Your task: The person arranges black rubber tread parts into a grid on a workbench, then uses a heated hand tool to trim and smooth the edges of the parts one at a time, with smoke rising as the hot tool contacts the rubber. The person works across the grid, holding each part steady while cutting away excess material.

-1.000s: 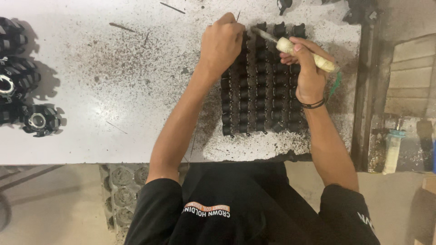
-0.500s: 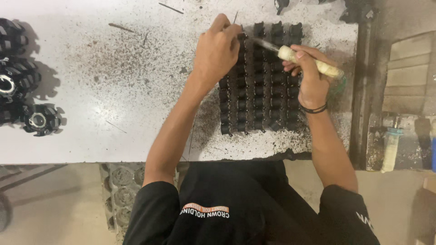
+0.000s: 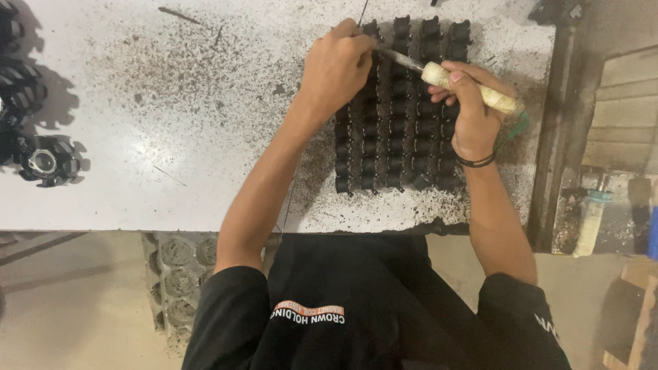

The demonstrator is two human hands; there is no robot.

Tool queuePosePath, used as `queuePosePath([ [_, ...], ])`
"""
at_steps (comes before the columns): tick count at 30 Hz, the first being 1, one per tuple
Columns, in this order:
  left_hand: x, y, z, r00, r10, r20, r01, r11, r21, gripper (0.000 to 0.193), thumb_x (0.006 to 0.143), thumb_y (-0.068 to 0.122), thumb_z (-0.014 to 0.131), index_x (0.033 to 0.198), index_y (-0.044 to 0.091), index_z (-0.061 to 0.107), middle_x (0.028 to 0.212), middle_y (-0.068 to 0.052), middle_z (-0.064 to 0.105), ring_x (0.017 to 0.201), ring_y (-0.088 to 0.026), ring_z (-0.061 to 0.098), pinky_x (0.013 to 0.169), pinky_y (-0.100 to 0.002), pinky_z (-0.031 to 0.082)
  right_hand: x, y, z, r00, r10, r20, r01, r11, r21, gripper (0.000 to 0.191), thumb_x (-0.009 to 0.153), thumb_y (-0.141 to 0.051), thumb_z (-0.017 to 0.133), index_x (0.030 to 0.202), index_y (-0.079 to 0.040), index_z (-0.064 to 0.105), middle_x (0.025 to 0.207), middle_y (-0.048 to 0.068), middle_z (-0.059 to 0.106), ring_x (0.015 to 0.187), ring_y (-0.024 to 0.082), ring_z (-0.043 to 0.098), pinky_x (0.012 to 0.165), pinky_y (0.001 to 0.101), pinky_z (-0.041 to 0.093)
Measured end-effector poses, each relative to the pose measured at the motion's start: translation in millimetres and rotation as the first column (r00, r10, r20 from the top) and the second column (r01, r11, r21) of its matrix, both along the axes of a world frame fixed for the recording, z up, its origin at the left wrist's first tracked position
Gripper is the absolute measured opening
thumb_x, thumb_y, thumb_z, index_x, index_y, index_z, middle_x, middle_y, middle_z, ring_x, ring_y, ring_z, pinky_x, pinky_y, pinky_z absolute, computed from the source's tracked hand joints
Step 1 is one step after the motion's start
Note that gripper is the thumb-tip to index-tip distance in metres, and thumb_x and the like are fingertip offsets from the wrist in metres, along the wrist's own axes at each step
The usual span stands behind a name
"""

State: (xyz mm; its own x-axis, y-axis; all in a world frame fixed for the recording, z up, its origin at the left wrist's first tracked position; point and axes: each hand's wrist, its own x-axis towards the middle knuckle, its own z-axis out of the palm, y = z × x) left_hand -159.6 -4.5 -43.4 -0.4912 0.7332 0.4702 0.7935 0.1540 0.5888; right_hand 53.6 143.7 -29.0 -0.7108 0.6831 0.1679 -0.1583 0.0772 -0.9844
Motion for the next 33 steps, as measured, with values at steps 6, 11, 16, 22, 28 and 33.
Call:
queuePosePath([
  [6,-1,10,0,0.999,0.001,-0.045,-0.003,0.999,-0.045,0.004,0.085,0.004,0.071,0.083,0.003,0.074,0.092,-0.016,0.065,0.074,-0.041,0.068,0.065,-0.051,0.056,-1,1,2,1.000,0.001,-0.006,-0.001,1.000,-0.016,0.022,0.106,-0.011,0.065,0.117,0.005,0.075,0.097,0.018,0.077,0.079,0.021,0.075,0.069,0.0282,0.055],
  [11,2,17,0,0.993,0.008,-0.120,-0.023,0.992,-0.127,0.009,0.080,-0.003,0.064,0.083,-0.002,0.072,0.096,-0.019,0.066,0.071,-0.042,0.069,0.063,-0.050,0.059,-1,-2,1,1.000,-0.017,-0.019,0.017,1.000,0.017,0.021,0.106,-0.010,0.067,0.116,0.006,0.074,0.100,0.018,0.076,0.081,0.022,0.075,0.069,0.0297,0.057],
  [16,4,16,0,0.993,0.002,-0.114,-0.005,1.000,-0.025,0.015,0.080,-0.004,0.064,0.092,-0.003,0.073,0.095,-0.018,0.065,0.072,-0.040,0.069,0.065,-0.048,0.059,-1,-2,-2,0.999,-0.044,-0.029,0.044,0.999,-0.003,0.021,0.106,-0.010,0.067,0.117,0.006,0.074,0.099,0.019,0.076,0.080,0.023,0.075,0.070,0.0308,0.059],
  [22,5,7,3,0.999,0.031,-0.042,-0.034,0.997,-0.067,0.003,0.080,0.003,0.071,0.080,0.005,0.074,0.092,-0.013,0.066,0.072,-0.039,0.069,0.064,-0.049,0.057,0,-2,-1,0.999,-0.028,-0.034,0.028,0.999,0.020,0.021,0.107,-0.010,0.067,0.119,0.006,0.073,0.103,0.019,0.076,0.084,0.023,0.075,0.074,0.0310,0.059],
  [28,2,5,0,0.999,0.032,-0.026,-0.032,0.999,0.001,0.005,0.085,0.006,0.069,0.082,0.007,0.074,0.089,-0.009,0.067,0.073,-0.038,0.069,0.064,-0.049,0.056,0,-4,1,0.999,-0.033,-0.012,0.033,0.999,0.034,0.021,0.106,-0.009,0.066,0.119,0.007,0.073,0.102,0.018,0.076,0.084,0.022,0.074,0.075,0.0306,0.059],
  [33,0,11,3,0.999,0.016,-0.042,-0.017,0.999,-0.028,0.002,0.088,0.006,0.069,0.089,0.005,0.069,0.090,-0.012,0.066,0.075,-0.040,0.068,0.065,-0.051,0.055,-3,-4,4,1.000,0.004,-0.016,-0.004,1.000,0.026,0.022,0.107,-0.009,0.067,0.120,0.007,0.073,0.103,0.020,0.075,0.085,0.023,0.074,0.075,0.0310,0.059],
])
